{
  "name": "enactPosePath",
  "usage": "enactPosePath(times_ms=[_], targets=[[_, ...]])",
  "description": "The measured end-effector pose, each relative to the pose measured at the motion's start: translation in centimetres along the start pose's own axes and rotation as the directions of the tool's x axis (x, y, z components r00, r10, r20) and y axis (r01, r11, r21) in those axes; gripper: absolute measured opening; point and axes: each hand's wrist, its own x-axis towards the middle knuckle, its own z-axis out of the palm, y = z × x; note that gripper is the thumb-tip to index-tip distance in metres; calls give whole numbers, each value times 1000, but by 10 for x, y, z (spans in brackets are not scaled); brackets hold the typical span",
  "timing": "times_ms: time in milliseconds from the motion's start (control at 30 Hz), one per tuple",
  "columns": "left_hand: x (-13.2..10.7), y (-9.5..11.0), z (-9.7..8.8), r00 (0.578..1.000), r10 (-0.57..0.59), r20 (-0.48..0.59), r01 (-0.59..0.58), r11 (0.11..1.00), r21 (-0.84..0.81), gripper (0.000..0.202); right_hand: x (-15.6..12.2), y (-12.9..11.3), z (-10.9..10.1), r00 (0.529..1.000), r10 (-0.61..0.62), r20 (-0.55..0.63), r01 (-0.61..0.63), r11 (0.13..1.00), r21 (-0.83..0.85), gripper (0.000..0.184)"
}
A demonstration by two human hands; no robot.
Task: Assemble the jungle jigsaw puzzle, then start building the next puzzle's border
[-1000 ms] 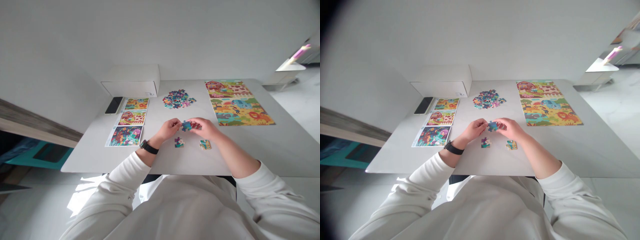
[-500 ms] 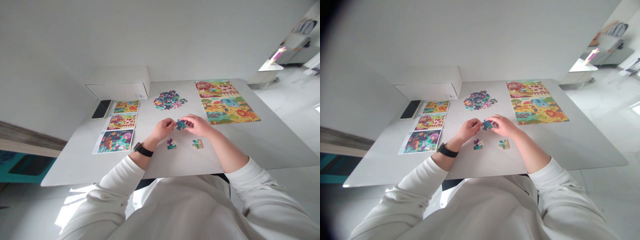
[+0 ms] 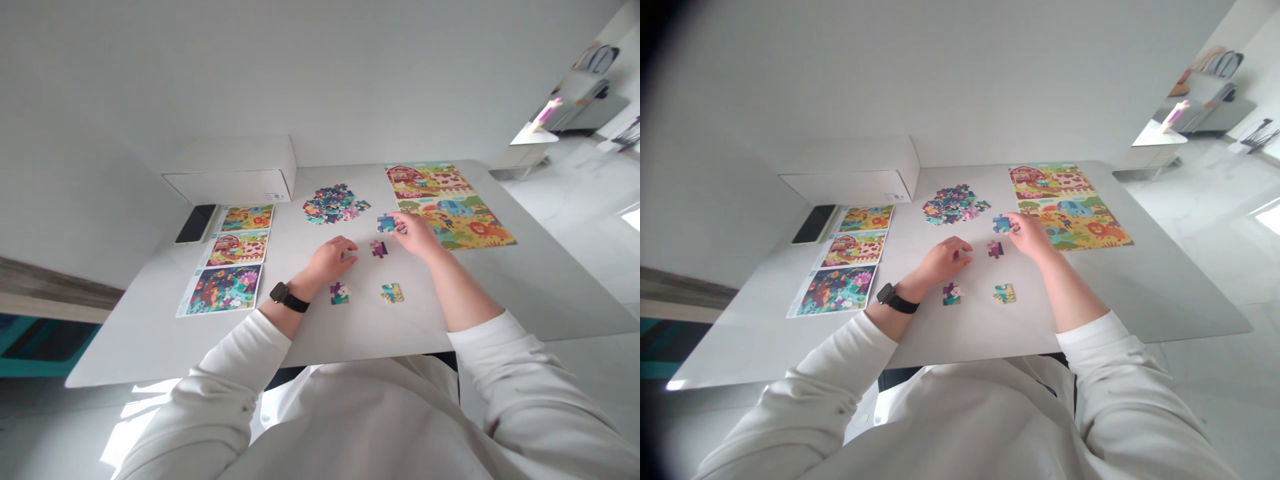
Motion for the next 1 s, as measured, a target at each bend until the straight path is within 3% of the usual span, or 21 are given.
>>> enactPosePath(times_ms=[233, 400, 567, 1000], targets=[[1, 1, 5, 977, 177, 119, -186, 980, 67, 38, 0, -2, 9, 999, 40, 10, -40, 998, 40, 50], [2, 8, 18, 957, 208, 200, -240, 959, 152, 55, 0, 1, 15, 999, 49, 18, -50, 997, 61, 49], [6, 11, 22, 929, 231, 289, -301, 927, 225, 58, -2, 5, 22, 999, 44, 25, -45, 997, 55, 49], [-3, 26, 20, 917, 256, 306, -335, 910, 245, 57, -5, -2, 23, 998, 35, 52, -36, 999, 23, 52]])
